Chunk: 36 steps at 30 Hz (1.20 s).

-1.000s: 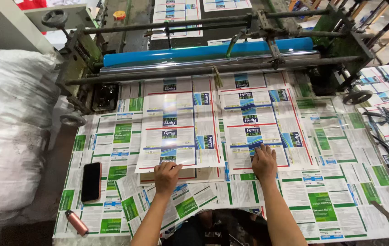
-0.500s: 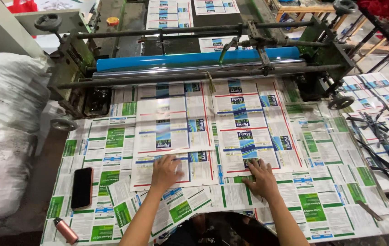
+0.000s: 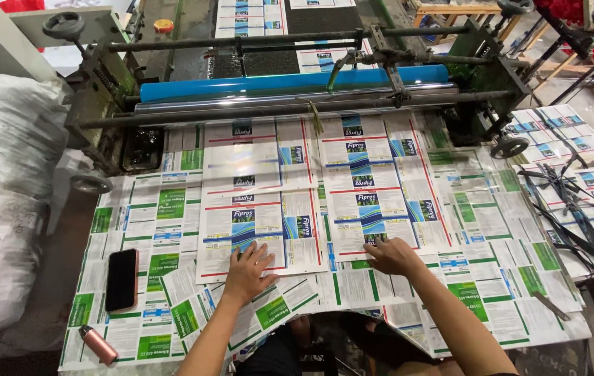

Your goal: Picking up and inspecting printed label sheets from a production machine.

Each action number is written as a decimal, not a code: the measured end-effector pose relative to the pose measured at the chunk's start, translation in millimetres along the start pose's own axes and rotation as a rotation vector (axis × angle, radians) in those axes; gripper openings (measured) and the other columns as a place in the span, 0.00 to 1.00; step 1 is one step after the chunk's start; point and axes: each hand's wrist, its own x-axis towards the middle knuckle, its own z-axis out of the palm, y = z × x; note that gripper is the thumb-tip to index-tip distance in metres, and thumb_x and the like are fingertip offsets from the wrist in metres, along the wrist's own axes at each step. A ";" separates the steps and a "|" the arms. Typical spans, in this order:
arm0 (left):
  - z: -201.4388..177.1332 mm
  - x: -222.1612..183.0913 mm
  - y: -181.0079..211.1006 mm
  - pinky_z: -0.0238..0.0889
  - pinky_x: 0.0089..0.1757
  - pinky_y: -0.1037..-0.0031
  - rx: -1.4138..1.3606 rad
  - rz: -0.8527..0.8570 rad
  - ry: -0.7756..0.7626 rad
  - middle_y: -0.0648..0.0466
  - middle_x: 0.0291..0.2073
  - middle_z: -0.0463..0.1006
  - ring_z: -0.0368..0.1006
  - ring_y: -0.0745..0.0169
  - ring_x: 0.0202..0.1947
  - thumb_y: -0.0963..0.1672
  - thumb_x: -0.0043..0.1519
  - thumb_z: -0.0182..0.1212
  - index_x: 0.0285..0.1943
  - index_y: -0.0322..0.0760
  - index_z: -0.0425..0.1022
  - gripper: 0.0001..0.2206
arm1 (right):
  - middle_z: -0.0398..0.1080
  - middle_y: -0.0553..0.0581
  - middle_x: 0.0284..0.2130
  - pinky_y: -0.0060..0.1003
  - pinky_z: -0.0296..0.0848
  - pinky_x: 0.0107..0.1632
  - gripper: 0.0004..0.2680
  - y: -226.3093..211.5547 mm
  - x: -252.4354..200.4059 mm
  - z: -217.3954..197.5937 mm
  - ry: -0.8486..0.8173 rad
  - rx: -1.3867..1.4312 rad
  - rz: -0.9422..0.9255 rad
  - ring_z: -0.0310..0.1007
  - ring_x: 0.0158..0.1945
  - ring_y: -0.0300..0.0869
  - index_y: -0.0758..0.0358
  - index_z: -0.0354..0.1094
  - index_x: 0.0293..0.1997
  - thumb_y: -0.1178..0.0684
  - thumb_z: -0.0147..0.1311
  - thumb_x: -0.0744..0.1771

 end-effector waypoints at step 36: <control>24.9 -9.3 -2.7 0.59 0.58 0.49 -0.051 0.236 0.349 0.55 0.48 0.82 0.75 0.56 0.58 0.44 0.63 0.63 0.46 0.40 0.79 0.07 | 0.78 0.56 0.50 0.54 0.73 0.56 0.15 -83.9 -66.0 -7.8 0.641 0.127 0.511 0.75 0.56 0.53 0.58 0.76 0.51 0.64 0.51 0.62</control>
